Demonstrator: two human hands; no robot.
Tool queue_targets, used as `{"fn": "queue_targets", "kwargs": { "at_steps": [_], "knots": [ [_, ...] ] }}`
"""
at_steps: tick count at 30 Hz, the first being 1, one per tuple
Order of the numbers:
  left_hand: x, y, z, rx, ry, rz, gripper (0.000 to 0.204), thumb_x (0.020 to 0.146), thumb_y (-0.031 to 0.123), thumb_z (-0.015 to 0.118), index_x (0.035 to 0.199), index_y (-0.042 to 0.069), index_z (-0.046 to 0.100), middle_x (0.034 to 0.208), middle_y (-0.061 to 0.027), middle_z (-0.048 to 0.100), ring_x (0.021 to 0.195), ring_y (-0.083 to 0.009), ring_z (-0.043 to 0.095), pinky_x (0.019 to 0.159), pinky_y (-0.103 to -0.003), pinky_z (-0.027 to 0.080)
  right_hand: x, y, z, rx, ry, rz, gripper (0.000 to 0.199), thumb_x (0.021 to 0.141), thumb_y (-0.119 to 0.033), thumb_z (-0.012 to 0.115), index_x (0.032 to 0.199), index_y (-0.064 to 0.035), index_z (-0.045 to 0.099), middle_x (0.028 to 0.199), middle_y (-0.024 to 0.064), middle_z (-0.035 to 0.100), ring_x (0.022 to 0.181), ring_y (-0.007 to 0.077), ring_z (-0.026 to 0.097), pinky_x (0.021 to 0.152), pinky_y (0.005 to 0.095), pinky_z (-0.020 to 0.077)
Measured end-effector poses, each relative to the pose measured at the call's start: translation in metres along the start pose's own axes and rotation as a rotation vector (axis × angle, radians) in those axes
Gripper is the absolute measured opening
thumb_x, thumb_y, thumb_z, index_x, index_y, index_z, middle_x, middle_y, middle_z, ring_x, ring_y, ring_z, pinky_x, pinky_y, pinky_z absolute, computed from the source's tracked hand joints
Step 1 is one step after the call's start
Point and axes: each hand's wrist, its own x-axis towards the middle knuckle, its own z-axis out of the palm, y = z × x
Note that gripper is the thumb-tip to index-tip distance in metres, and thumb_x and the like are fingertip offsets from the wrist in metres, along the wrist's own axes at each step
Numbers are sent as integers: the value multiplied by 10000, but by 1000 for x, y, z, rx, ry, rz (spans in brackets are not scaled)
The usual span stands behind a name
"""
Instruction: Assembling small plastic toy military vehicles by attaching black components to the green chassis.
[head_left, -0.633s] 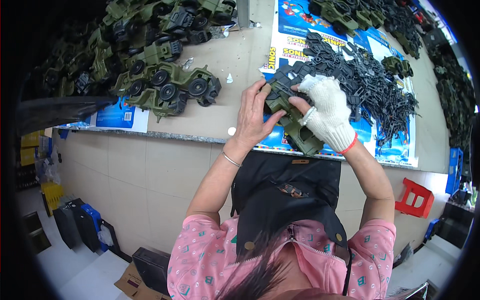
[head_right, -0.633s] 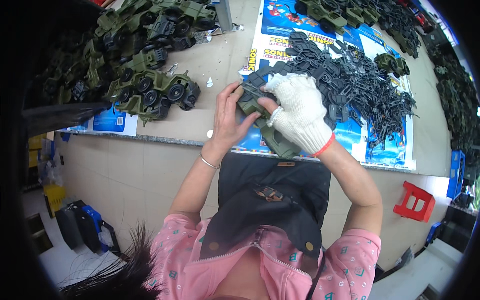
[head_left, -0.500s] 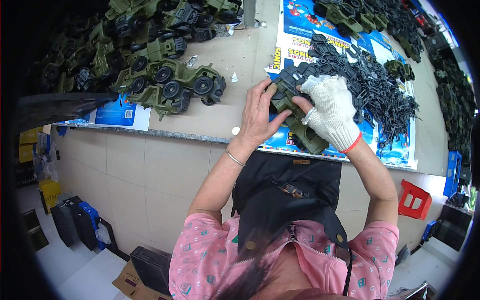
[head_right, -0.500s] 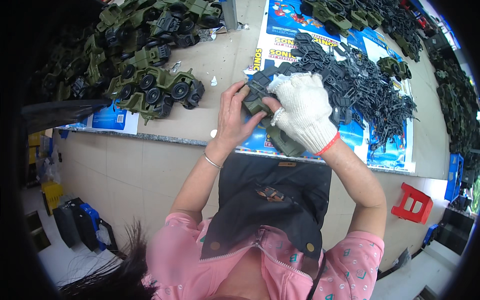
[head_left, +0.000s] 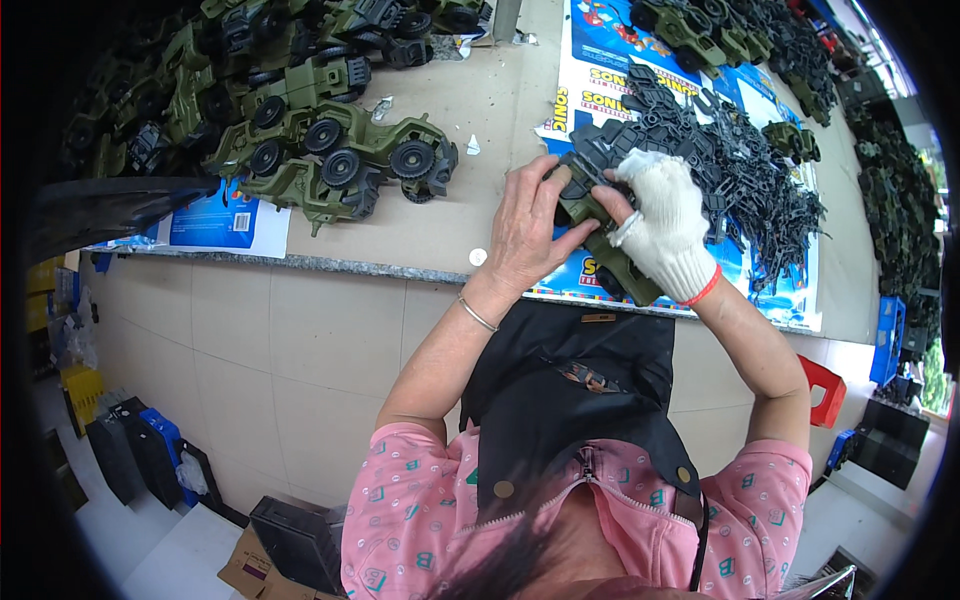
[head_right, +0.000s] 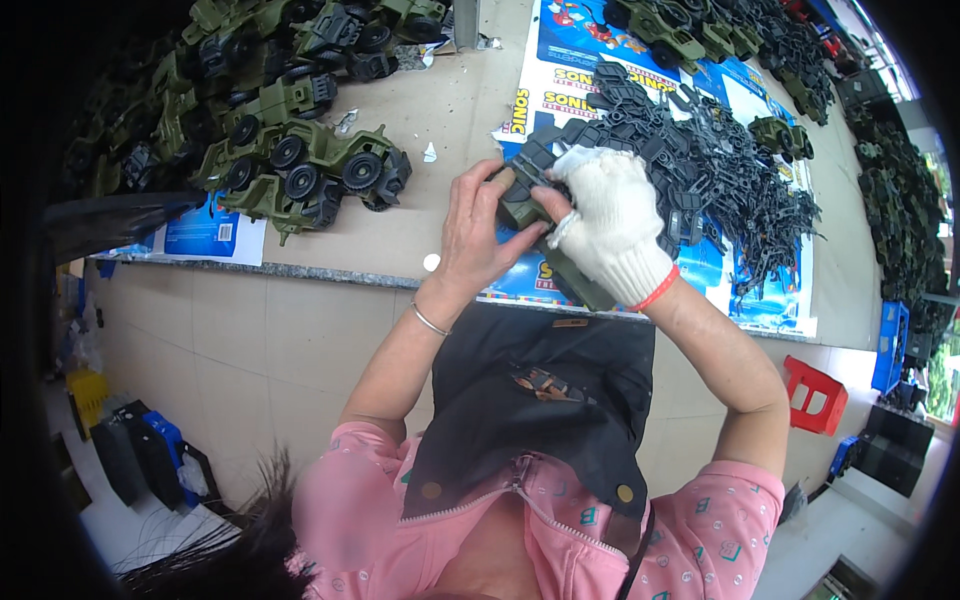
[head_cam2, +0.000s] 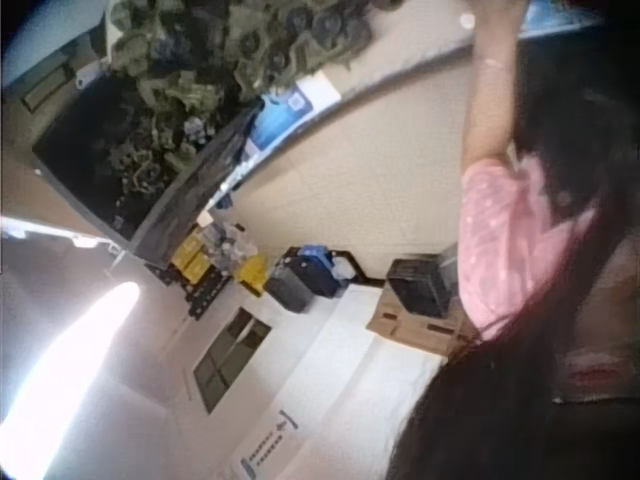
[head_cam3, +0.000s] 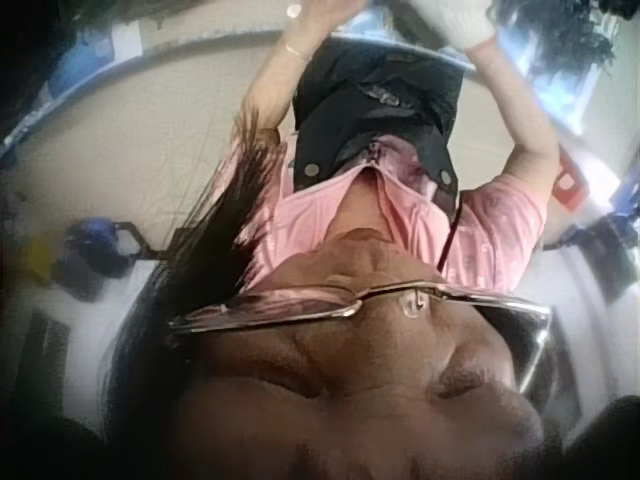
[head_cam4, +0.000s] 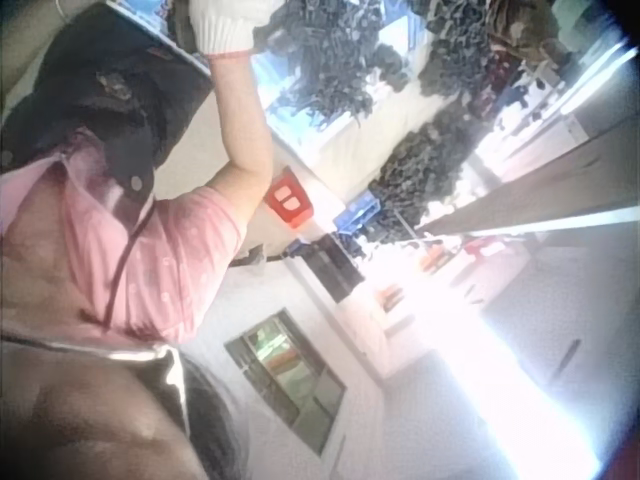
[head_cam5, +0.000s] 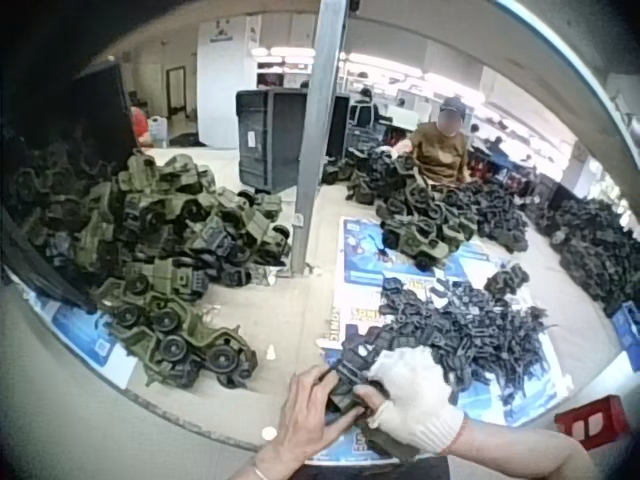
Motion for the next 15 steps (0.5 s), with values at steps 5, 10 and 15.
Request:
{"fn": "queue_targets", "kwargs": {
  "at_steps": [5,10,15],
  "knots": [
    [2,6,0,-60,-18,5,737,697,160,920,1291,-3,516,1325,-211,497,1187,-409,526,1001,-472,467,54,7,-54,254,-524,144,356,916,-397,700,1076,-81,739,983,187,728,986,372,695,865,456,544],
    [0,-8,4,-249,-113,-80,881,647,147,932,1390,33,471,1352,-225,513,1263,-431,505,1056,-525,431,60,-42,-8,-179,-499,-239,525,930,-480,618,1273,-85,660,1295,209,637,1168,410,606,1021,468,458],
    [-4,3,7,-314,-120,-213,873,687,151,903,1418,10,447,1352,-217,516,1260,-414,511,1031,-507,449,62,-27,6,-120,-525,-346,606,949,-483,598,1418,-102,564,1399,219,569,1190,424,591,1034,499,446]
  ]
}}
